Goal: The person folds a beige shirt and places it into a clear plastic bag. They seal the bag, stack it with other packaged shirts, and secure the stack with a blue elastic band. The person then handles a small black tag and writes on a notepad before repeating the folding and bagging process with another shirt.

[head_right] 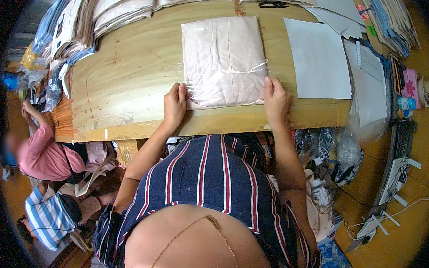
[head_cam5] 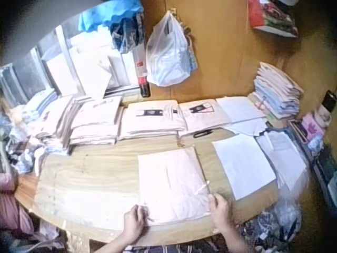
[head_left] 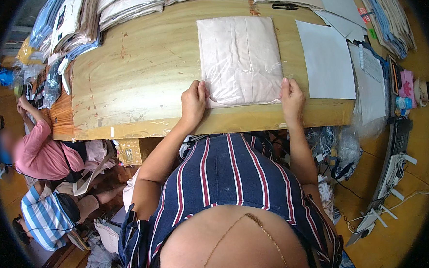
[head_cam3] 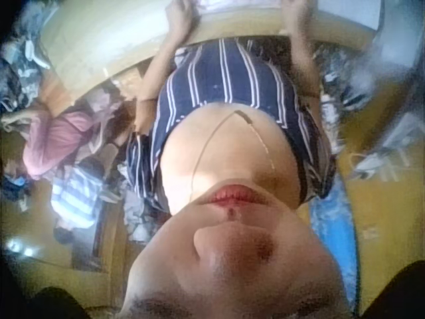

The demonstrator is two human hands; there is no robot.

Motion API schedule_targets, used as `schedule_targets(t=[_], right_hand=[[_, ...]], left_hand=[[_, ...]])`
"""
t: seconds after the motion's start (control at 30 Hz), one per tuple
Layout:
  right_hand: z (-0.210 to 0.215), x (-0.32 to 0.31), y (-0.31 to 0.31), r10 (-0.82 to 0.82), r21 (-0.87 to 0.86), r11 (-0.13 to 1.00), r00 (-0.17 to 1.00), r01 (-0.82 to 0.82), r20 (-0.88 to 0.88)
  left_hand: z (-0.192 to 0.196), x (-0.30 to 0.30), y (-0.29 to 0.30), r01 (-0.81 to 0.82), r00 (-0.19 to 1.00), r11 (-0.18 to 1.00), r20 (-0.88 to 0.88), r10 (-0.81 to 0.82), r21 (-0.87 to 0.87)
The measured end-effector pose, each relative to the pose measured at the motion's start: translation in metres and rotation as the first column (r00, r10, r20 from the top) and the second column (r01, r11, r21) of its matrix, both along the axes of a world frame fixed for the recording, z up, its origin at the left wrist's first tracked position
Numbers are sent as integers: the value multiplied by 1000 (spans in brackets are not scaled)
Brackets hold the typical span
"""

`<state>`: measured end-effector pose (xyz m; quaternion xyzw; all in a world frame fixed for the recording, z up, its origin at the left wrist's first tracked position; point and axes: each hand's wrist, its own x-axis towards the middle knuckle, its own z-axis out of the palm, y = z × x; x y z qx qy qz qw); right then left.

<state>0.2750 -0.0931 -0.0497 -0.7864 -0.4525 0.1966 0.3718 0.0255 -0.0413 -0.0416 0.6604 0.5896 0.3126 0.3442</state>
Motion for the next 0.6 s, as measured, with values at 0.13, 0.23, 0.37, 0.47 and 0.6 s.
schedule_targets(t=[0.13, 0.23, 0.37, 0.47, 0.6], right_hand=[[9, -13, 11, -73, -97, 989, 941, 111, 332], [13, -14, 14, -39, -185, 976, 930, 114, 367], [12, 1, 20, 26, -165, 986, 1000, -24, 8], [20, 4, 29, -21, -153, 988, 971, -16, -238], [27, 3, 39, -23, -2, 1000, 822, 26, -570]], left_hand=[[-2, 5, 2, -93, 989, 996, -111, 94, 14], [7, 5, 4, -74, 967, 996, -240, 82, 43], [9, 4, 4, -47, 926, 997, -372, 67, 62], [11, 4, 8, -79, 948, 997, -308, 79, 10], [1, -1, 20, -131, 989, 985, 49, 137, -113]])
